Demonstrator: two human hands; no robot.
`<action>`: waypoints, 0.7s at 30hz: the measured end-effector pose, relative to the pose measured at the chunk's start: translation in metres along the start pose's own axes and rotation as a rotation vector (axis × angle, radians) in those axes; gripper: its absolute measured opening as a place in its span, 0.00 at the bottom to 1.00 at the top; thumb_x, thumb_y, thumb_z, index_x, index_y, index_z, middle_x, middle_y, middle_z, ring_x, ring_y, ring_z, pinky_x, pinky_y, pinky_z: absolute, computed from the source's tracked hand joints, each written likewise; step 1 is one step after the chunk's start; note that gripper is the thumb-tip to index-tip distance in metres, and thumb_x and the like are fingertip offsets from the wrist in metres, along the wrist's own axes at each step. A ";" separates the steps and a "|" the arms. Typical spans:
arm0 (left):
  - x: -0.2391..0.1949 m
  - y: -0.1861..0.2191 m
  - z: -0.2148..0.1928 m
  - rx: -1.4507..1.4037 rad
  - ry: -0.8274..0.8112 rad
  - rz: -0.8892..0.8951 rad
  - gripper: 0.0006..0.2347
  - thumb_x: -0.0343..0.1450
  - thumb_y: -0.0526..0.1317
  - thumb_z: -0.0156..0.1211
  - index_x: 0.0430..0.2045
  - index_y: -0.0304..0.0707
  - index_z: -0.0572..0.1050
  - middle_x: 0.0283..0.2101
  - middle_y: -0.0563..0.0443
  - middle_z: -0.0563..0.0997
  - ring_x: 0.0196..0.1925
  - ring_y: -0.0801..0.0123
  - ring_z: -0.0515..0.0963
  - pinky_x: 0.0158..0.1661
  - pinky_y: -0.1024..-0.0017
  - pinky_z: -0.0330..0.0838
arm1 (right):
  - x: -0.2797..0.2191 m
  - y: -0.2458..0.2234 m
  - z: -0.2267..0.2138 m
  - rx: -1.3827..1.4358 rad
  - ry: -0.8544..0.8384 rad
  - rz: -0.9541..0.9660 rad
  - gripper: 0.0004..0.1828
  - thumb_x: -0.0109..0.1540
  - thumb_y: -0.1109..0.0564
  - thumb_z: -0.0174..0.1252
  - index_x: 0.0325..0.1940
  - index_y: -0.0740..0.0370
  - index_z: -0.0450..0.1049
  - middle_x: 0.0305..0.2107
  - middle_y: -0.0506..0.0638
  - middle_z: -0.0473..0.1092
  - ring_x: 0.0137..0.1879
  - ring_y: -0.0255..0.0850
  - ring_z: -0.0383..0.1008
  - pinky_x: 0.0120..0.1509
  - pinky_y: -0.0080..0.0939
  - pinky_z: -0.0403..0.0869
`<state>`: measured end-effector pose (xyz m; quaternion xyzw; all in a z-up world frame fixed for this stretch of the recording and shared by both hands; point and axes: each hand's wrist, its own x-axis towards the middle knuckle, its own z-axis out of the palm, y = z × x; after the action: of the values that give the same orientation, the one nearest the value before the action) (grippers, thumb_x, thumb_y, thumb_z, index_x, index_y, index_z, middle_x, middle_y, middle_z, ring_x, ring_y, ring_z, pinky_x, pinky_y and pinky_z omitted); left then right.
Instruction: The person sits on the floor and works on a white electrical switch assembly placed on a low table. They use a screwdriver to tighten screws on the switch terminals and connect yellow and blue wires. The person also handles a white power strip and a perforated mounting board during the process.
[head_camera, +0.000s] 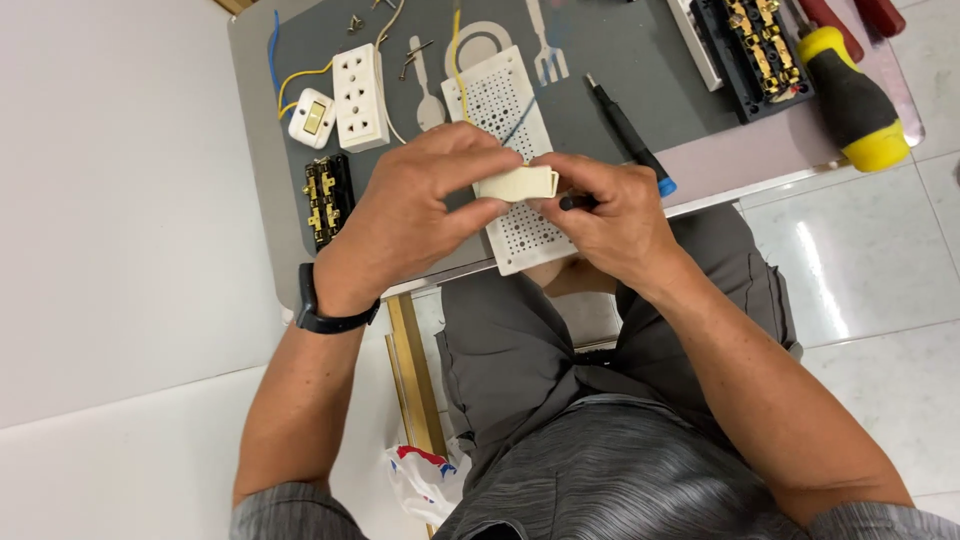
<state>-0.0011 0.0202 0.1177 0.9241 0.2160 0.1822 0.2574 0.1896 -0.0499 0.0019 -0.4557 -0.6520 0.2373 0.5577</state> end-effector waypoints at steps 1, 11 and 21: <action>0.002 0.001 0.000 0.100 -0.041 0.038 0.11 0.69 0.32 0.64 0.44 0.39 0.75 0.39 0.50 0.75 0.41 0.59 0.72 0.42 0.64 0.66 | -0.002 0.003 0.000 -0.018 -0.001 0.016 0.17 0.60 0.65 0.65 0.53 0.61 0.74 0.21 0.46 0.64 0.25 0.34 0.59 0.33 0.35 0.62; 0.014 -0.019 0.001 0.062 -0.133 -0.043 0.14 0.66 0.34 0.69 0.45 0.36 0.78 0.36 0.50 0.77 0.39 0.66 0.76 0.39 0.72 0.72 | 0.005 -0.008 -0.004 0.036 -0.047 0.124 0.15 0.61 0.65 0.65 0.52 0.63 0.76 0.24 0.44 0.71 0.24 0.29 0.61 0.29 0.30 0.63; 0.005 -0.043 0.005 -0.396 -0.029 -0.274 0.13 0.63 0.30 0.70 0.41 0.37 0.80 0.36 0.43 0.80 0.39 0.68 0.78 0.38 0.74 0.79 | 0.022 -0.020 -0.010 0.202 -0.081 0.173 0.18 0.57 0.70 0.61 0.52 0.71 0.74 0.24 0.60 0.74 0.31 0.43 0.73 0.35 0.45 0.72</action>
<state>-0.0080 0.0534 0.0911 0.8201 0.2955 0.1710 0.4591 0.1931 -0.0424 0.0327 -0.4416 -0.6050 0.3670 0.5516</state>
